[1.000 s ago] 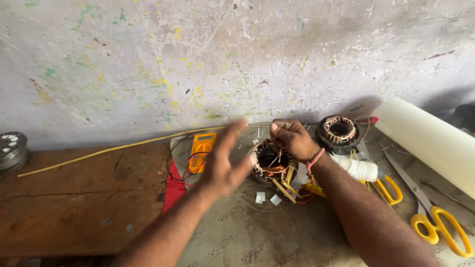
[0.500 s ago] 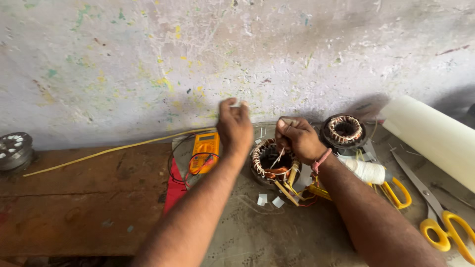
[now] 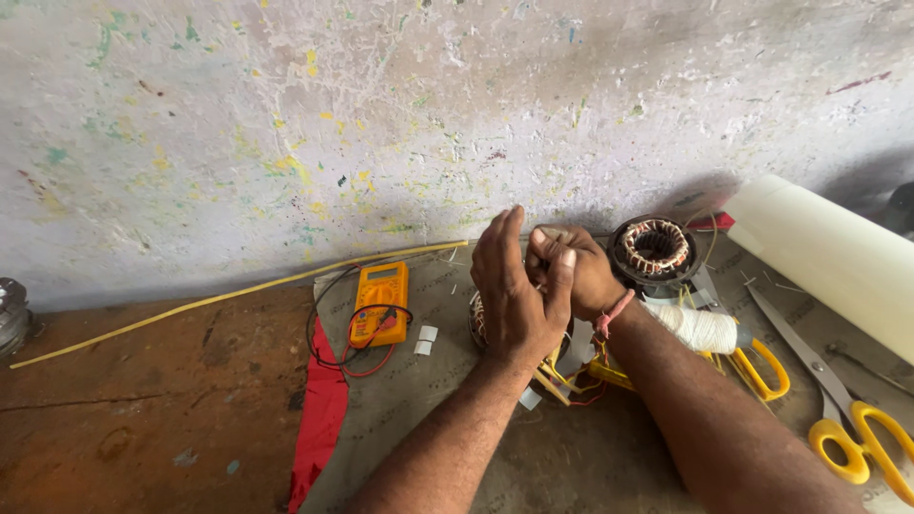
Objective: The person repairs a motor stator by inserting and securing insulating paper strips and thin wires into the slots by hand, and then trims a length of white thread using scissors.
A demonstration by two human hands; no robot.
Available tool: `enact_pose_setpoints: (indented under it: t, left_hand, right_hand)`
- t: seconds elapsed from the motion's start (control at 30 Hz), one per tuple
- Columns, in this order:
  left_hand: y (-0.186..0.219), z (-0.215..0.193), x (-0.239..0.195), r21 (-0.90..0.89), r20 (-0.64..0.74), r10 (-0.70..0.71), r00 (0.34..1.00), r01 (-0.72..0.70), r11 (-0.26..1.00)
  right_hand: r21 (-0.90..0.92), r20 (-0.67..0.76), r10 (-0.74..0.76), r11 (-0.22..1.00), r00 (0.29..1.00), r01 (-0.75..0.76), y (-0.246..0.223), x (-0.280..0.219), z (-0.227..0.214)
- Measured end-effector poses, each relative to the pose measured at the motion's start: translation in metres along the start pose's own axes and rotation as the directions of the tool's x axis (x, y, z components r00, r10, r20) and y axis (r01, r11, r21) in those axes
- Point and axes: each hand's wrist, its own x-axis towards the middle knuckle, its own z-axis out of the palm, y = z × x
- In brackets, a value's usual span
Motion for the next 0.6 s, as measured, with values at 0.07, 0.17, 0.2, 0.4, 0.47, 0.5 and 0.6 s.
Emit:
enact_pose_setpoints:
  t: [0.07,0.17,0.2,0.4,0.47,0.5,0.6]
  left_hand:
    - [-0.003,0.005,0.003,0.033,0.042,-0.163,0.986,0.161,0.986]
    - [-0.006,0.007,0.005,0.046,0.147,-0.249,0.957,0.244,0.969]
    - [-0.007,0.007,0.006,0.046,0.149,-0.245,0.958,0.241,0.969]
    - [-0.014,0.013,0.001,-0.008,0.201,-0.3,0.933,0.308,0.952]
    - [-0.016,0.014,-0.002,0.012,0.188,-0.274,0.943,0.276,0.961]
    - [-0.016,0.013,-0.004,0.014,0.188,-0.276,0.943,0.278,0.96]
    - [-0.013,0.011,0.003,0.079,0.216,-0.294,0.931,0.284,0.956]
  right_hand:
    - [-0.008,-0.02,-0.012,1.0,1.0,0.012,0.006,0.003,-0.004]
    - [-0.03,-0.033,-0.037,0.999,0.999,0.036,0.009,0.0,-0.005]
    - [-0.043,-0.029,-0.053,0.998,0.998,0.052,0.008,0.0,-0.005]
    - [-0.002,-0.06,-0.044,0.999,0.997,0.044,0.011,0.001,-0.006]
    - [0.011,-0.06,-0.039,0.999,0.997,0.04,0.012,0.0,-0.006]
    - [0.022,-0.054,-0.04,0.999,0.998,0.041,0.012,-0.001,-0.005]
    - [-0.046,-0.05,-0.066,0.997,0.997,0.064,0.003,0.0,0.003]
